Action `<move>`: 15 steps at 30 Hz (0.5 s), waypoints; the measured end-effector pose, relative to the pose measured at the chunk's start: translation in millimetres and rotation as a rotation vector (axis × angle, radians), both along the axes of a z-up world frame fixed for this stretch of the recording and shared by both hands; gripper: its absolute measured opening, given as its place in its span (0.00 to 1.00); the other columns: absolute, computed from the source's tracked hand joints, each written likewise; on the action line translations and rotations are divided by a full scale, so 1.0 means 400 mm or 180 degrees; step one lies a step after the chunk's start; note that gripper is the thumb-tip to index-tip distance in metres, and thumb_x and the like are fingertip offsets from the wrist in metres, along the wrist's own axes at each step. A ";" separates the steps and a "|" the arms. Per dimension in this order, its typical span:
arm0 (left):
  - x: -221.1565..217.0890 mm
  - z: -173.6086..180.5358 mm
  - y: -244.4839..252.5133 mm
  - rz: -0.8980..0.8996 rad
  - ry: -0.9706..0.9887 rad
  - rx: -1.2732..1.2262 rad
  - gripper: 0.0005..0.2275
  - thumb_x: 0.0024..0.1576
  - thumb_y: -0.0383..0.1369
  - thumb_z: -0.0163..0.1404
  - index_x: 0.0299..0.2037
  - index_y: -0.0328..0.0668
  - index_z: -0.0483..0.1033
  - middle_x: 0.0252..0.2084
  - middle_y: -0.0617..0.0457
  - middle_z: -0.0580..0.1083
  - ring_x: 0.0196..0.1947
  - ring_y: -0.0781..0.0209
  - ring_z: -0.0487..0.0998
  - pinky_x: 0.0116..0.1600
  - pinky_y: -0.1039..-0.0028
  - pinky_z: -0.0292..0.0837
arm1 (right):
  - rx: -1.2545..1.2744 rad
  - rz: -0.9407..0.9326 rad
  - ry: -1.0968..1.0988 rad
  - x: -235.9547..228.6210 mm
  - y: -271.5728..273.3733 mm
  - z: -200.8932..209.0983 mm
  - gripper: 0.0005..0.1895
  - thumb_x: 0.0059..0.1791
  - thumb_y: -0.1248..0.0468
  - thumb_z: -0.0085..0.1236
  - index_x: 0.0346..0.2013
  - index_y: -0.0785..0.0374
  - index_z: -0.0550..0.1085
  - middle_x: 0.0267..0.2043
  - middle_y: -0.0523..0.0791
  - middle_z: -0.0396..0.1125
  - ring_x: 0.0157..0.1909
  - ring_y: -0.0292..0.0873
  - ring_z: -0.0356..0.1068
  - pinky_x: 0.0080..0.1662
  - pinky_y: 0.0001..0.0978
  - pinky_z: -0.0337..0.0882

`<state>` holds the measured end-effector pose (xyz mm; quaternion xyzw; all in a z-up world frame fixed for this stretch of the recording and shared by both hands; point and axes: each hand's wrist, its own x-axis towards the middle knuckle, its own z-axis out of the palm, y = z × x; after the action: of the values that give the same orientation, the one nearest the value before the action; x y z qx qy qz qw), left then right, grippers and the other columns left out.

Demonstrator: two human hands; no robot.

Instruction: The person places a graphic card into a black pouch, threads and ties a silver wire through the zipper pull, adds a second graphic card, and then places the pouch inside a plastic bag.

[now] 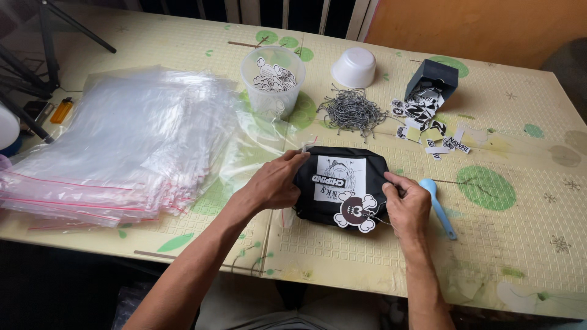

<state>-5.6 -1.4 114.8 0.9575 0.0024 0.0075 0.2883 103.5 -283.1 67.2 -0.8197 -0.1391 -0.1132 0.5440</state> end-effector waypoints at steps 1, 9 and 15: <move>-0.005 0.017 0.000 0.0003 0.0000 0.0004 0.37 0.42 0.26 0.47 0.70 0.45 0.61 0.65 0.40 0.65 0.50 0.24 0.77 0.53 0.40 0.75 | 0.0004 0.0003 0.0000 0.007 -0.004 -0.014 0.14 0.45 0.70 0.62 0.46 0.60 0.83 0.35 0.47 0.70 0.34 0.32 0.67 0.39 0.26 0.72; -0.011 0.011 -0.004 0.0206 0.0073 0.0039 0.36 0.42 0.30 0.48 0.68 0.44 0.63 0.64 0.41 0.67 0.49 0.25 0.78 0.50 0.39 0.75 | 0.0067 0.0053 0.0216 -0.035 0.027 -0.026 0.15 0.47 0.68 0.61 0.48 0.63 0.82 0.38 0.52 0.71 0.36 0.35 0.70 0.43 0.30 0.74; 0.008 -0.010 -0.013 0.0246 0.0120 0.0229 0.32 0.44 0.28 0.48 0.65 0.36 0.66 0.64 0.36 0.67 0.43 0.23 0.79 0.44 0.38 0.77 | 0.0300 0.0371 0.0352 -0.078 0.094 -0.037 0.16 0.49 0.65 0.63 0.51 0.66 0.81 0.38 0.51 0.71 0.35 0.33 0.69 0.39 0.28 0.74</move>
<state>-2.5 -6.7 110.7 0.9664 0.0446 0.0007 0.2530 72.2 -245.4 52.6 -0.7887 -0.1508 -0.0424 0.5944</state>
